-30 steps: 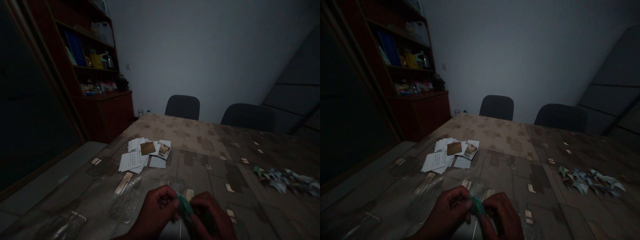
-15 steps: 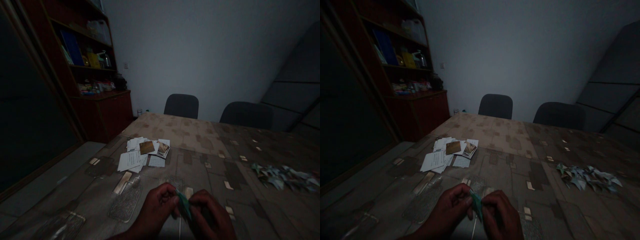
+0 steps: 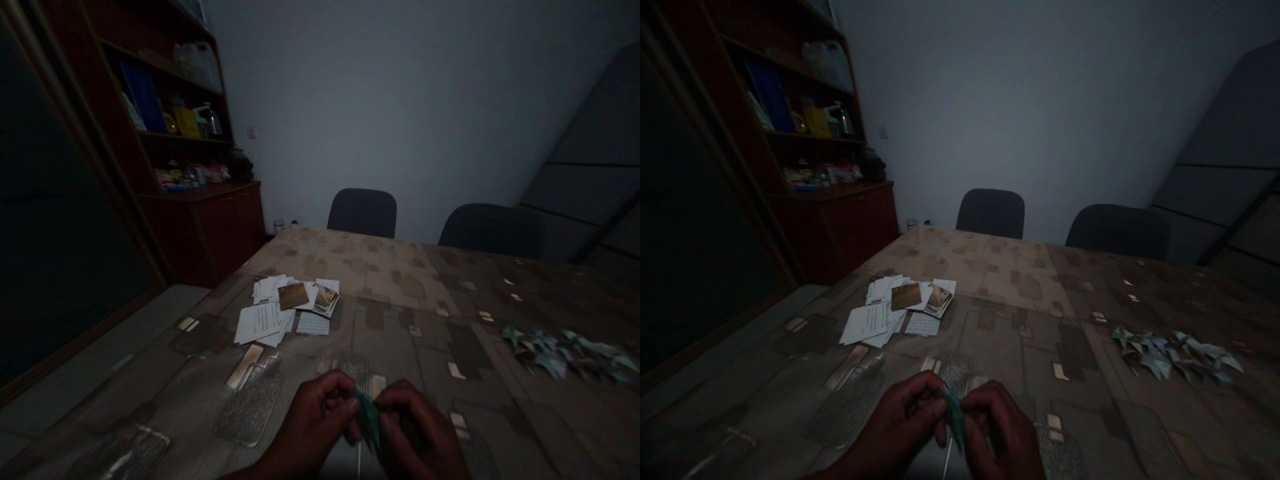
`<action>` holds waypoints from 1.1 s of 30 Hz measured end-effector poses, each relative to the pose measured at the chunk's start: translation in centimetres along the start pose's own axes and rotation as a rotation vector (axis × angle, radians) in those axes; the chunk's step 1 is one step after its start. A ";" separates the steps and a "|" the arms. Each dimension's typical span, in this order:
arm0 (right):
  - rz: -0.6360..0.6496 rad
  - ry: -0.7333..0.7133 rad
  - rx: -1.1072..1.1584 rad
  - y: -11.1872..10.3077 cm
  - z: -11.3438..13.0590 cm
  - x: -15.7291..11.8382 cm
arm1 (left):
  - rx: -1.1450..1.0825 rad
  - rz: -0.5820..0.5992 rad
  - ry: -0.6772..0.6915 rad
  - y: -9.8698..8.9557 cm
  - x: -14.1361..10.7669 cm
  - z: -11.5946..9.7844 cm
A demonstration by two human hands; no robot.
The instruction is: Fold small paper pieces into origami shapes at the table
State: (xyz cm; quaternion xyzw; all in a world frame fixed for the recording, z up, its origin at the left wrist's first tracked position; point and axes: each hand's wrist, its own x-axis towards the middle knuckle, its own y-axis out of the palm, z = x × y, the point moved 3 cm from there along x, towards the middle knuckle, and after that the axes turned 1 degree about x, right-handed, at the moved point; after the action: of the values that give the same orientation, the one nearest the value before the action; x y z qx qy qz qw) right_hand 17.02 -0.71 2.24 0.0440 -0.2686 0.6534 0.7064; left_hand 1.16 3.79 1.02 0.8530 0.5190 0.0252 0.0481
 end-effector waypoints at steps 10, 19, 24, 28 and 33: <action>0.060 0.135 0.050 0.6 -1.0 -0.1 | 0.034 -0.022 -0.041 0.0 0.0 0.0; 0.057 0.224 0.080 1.3 -1.4 -0.5 | -0.061 -0.032 -0.037 0.2 0.1 1.2; 0.065 0.292 0.176 1.5 -2.1 -0.5 | -0.118 -0.009 0.004 0.1 0.0 1.2; 0.070 0.304 0.256 1.6 -2.6 -0.6 | -0.092 0.011 -0.013 0.2 0.0 1.1; 0.059 0.323 0.264 1.6 -2.6 -0.7 | -0.066 0.005 -0.032 0.3 -0.2 0.7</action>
State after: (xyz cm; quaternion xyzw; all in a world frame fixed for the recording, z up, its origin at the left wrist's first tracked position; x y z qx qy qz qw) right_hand 16.35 -0.01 -0.68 0.0232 -0.0650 0.7020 0.7089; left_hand 1.41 3.47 0.36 0.8525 0.5151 0.0287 0.0846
